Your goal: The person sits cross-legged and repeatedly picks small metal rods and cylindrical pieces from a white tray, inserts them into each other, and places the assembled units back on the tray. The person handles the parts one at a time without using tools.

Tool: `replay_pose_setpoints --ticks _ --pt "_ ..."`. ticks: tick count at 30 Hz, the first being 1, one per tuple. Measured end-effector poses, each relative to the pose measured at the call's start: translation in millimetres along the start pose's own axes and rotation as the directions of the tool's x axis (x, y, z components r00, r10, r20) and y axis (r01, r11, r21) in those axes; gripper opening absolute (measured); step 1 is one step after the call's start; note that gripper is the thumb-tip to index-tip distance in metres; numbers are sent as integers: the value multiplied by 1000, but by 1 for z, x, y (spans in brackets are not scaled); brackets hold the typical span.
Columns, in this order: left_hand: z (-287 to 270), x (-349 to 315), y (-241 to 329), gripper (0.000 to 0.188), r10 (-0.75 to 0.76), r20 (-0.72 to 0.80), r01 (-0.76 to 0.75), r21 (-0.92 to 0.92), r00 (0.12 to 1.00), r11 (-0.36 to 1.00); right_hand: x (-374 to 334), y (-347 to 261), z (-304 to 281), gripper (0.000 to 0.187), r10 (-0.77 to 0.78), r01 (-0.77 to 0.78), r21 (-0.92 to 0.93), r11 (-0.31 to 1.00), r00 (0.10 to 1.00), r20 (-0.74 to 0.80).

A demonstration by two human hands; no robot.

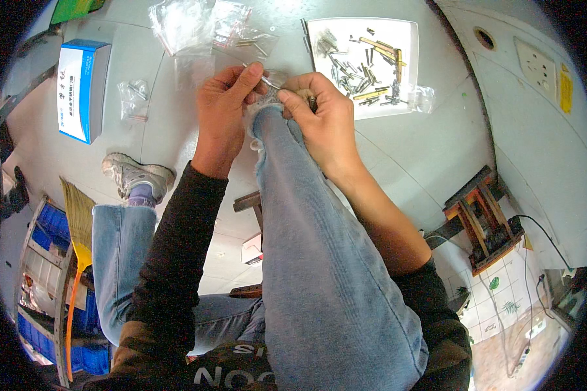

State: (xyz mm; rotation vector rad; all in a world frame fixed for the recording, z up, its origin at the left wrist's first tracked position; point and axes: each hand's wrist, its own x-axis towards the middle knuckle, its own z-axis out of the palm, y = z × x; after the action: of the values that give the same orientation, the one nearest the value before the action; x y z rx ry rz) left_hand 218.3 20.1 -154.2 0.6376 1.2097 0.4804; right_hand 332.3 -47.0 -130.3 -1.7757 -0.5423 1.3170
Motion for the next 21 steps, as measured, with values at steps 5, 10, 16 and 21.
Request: replay_pose_setpoints --ticks 5,10,16,21 --pt "-3 15 -23 24 -46 -42 48 49 998 998 -2 22 -14 11 6 -30 -165 986 989 -145" --pt "9 59 -56 36 28 72 -67 626 997 777 -6 34 -30 10 104 -132 -107 985 966 -237" --pt "-2 76 -69 32 61 67 -90 697 996 712 4 38 -32 16 124 -140 -75 987 976 -181" --pt "-29 34 -37 28 -129 220 94 164 967 982 15 31 -26 17 378 -343 469 814 926 22"
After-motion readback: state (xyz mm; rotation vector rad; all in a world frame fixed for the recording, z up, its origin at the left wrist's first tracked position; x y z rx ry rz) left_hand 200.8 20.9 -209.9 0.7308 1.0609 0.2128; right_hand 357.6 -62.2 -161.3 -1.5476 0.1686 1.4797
